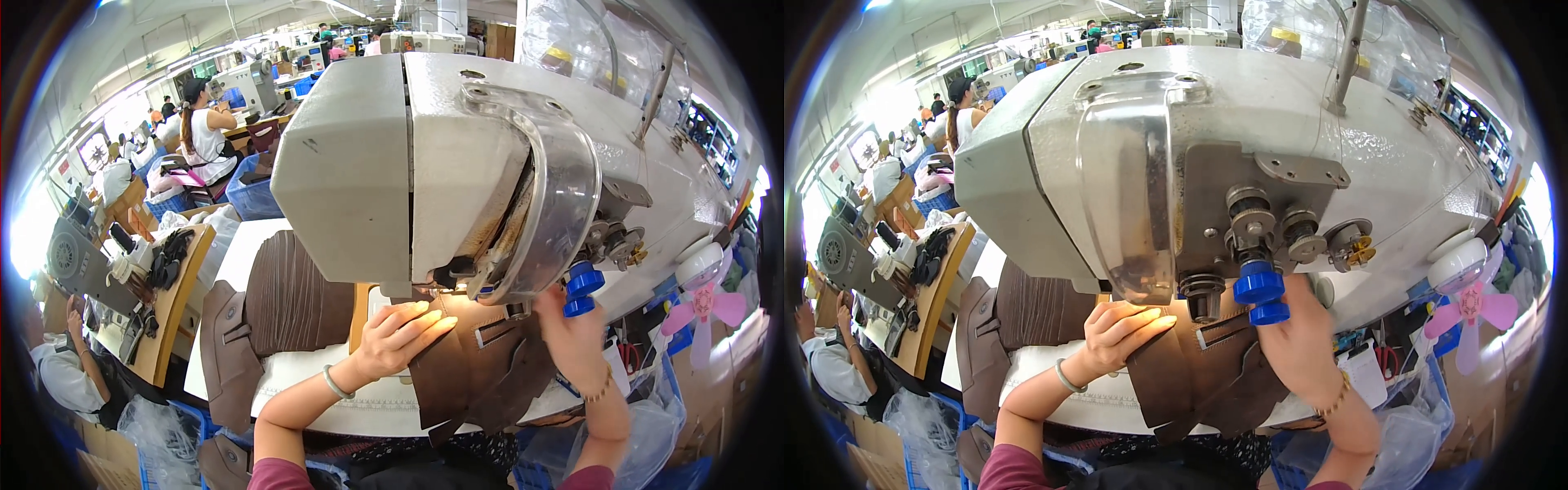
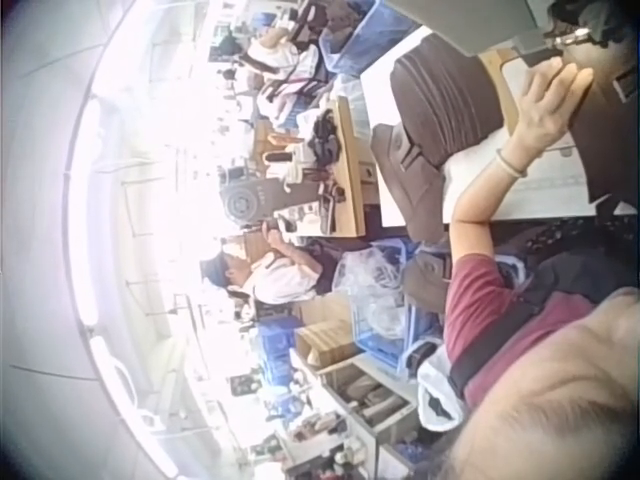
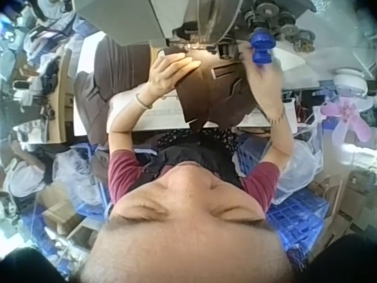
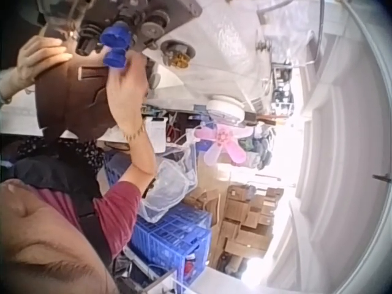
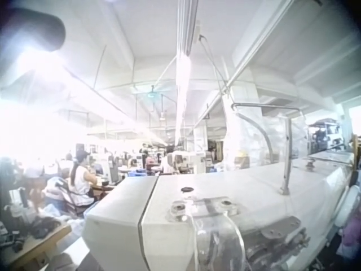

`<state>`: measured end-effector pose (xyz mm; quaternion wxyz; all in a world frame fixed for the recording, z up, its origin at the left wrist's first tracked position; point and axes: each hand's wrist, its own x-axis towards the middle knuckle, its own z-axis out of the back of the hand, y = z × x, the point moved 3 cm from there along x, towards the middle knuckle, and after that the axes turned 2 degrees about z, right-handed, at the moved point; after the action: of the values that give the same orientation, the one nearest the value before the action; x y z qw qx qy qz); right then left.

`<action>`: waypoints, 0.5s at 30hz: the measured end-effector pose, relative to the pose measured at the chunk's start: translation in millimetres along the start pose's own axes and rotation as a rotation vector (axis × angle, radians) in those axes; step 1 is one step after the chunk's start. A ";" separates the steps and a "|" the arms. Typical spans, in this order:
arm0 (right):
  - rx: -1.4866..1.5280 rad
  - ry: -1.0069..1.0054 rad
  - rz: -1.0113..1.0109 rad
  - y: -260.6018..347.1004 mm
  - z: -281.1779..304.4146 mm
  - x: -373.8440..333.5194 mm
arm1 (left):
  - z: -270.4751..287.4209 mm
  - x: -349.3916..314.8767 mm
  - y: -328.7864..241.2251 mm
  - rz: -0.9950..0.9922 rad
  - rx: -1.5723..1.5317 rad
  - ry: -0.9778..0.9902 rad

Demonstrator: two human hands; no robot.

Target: Sewing leather components of a shoe using an industrial sewing machine.

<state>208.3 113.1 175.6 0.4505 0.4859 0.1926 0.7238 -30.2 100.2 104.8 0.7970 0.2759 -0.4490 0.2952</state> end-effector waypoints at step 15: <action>0.347 -0.719 -0.135 -207.9 418.8 51.7 | 1.6 3.2 -2.5 0.007 -0.016 0.002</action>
<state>665.8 198.0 244.0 0.4471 0.7631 0.1735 0.4332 -27.9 98.1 107.9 0.7986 0.2676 -0.4517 0.2943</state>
